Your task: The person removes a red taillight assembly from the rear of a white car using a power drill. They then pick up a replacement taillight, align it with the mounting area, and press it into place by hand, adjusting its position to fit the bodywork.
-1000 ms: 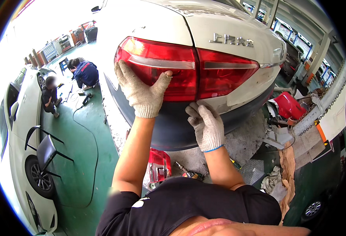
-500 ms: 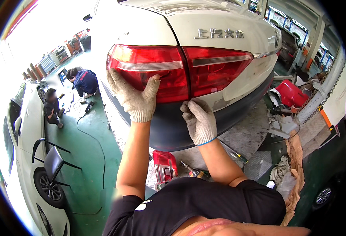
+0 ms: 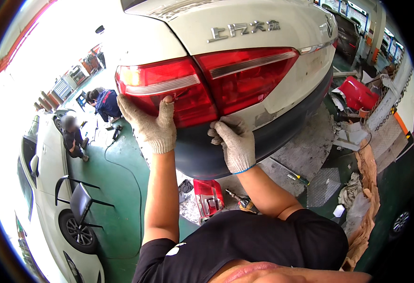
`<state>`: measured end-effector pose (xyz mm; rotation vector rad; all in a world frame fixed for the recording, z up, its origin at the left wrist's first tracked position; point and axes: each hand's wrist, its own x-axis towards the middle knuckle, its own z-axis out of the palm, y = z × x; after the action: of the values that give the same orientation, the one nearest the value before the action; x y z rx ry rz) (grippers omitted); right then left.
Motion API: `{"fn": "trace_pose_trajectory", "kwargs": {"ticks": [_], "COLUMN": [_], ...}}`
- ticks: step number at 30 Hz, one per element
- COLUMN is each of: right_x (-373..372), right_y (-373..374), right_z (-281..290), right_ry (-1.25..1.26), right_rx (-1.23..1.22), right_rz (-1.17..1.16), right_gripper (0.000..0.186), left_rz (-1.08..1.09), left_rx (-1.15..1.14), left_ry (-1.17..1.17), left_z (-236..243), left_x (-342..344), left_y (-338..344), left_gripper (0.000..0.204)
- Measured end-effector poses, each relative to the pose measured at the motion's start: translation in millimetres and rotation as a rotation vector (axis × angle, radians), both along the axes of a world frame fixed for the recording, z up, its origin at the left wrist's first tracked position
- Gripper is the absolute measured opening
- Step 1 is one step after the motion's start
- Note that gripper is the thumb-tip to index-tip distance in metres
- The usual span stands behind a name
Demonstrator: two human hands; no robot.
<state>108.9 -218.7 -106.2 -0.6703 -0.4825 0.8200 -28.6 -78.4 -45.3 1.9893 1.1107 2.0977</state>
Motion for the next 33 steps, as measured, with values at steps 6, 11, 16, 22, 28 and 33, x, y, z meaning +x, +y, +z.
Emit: {"fn": "trace_pose_trajectory", "kwargs": {"ticks": [6,11,16,22,28,33], "right_x": [-3.1,3.3,9.2,47.0,47.2,48.3], "right_y": [3.2,4.6,-4.6,-7.9,22.0,30.3], "right_z": [-14.7,-28.3,-16.1,58.0,113.9,129.2], "right_ry": [-0.019,-0.033,-0.144,-1.398,-1.731,-1.81], "right_rx": [0.089,0.136,0.086,0.205,0.179,0.179], "right_rz": [0.017,0.102,0.078,-0.986,-1.056,-1.068], "right_gripper": [0.023,0.028,0.026,0.047,0.065,0.066], "left_rz": [-0.07,-0.216,-0.116,-0.236,-0.057,-0.021], "left_rx": [-0.003,-0.018,-0.029,-0.004,-0.001,0.004], "left_ry": [-0.049,-0.17,-0.128,-0.162,-0.031,-0.002], "left_z": [-6.0,-4.5,0.2,-11.3,-9.8,-5.9], "left_x": [2.4,10.1,9.5,3.9,0.5,-0.4], "left_y": [7.5,8.0,5.8,14.3,12.9,6.8], "left_gripper": [0.106,0.102,0.101,0.098,0.111,0.112]}}
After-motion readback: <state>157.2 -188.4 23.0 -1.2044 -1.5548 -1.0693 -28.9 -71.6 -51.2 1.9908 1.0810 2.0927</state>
